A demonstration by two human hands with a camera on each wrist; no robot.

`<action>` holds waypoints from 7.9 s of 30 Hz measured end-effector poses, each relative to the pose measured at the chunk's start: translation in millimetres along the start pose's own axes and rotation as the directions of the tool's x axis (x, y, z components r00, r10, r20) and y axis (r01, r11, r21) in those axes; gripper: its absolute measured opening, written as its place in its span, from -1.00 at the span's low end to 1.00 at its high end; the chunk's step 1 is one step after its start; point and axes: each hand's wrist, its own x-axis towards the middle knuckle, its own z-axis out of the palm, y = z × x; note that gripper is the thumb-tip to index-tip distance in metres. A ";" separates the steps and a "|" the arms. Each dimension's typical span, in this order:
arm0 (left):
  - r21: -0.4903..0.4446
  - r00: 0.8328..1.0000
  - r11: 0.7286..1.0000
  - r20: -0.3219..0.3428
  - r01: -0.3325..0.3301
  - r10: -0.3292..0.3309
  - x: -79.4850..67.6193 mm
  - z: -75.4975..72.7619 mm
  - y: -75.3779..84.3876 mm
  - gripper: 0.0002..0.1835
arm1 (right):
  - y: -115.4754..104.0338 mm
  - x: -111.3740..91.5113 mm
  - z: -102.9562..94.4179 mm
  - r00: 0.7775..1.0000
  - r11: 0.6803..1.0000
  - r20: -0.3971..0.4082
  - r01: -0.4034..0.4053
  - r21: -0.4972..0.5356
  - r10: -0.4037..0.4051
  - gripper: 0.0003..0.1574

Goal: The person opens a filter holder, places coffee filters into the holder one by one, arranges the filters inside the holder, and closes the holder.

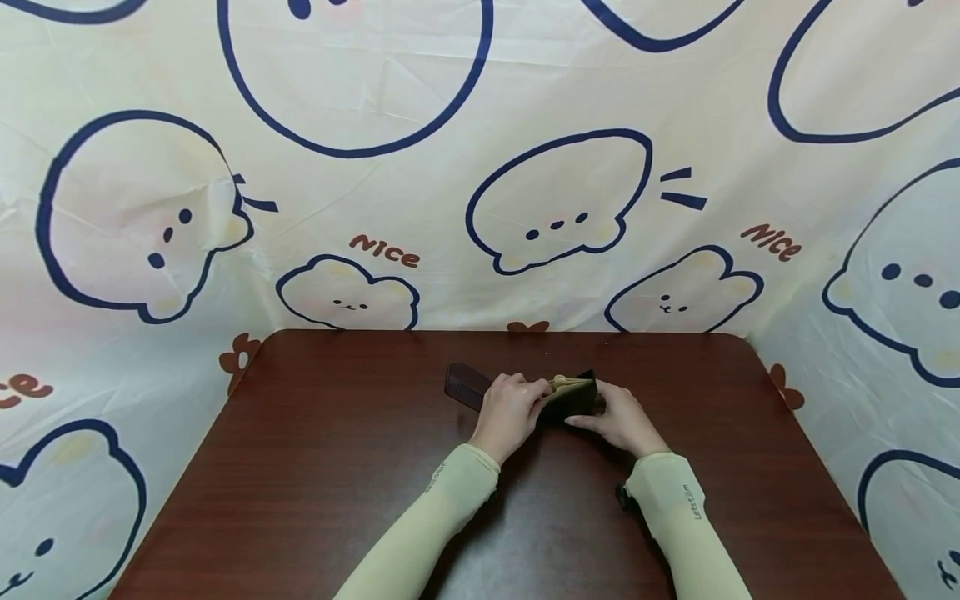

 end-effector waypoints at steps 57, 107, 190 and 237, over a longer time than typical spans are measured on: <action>-0.435 0.957 0.853 0.145 0.288 -0.249 -34.6 -75.2 -90.8 -0.55 | 0.8 -1.3 -0.2 1.000 1.000 0.014 0.004 -0.023 -0.003 -0.43; -0.429 0.971 0.886 0.226 0.176 -0.084 -5.1 -39.3 -39.5 -0.23 | 0.2 -1.6 0.0 1.000 1.000 0.016 -0.006 -0.003 0.006 -0.37; -0.278 0.981 0.960 0.192 0.030 0.024 6.2 -6.7 -3.6 -0.40 | 2.9 0.3 0.8 0.999 1.000 0.014 0.029 -0.006 -0.028 -0.32; -0.273 0.960 0.960 0.279 0.063 0.017 3.8 -9.2 -15.4 -0.32 | -1.0 -4.3 0.8 1.000 0.998 0.012 0.021 -0.053 -0.021 -0.29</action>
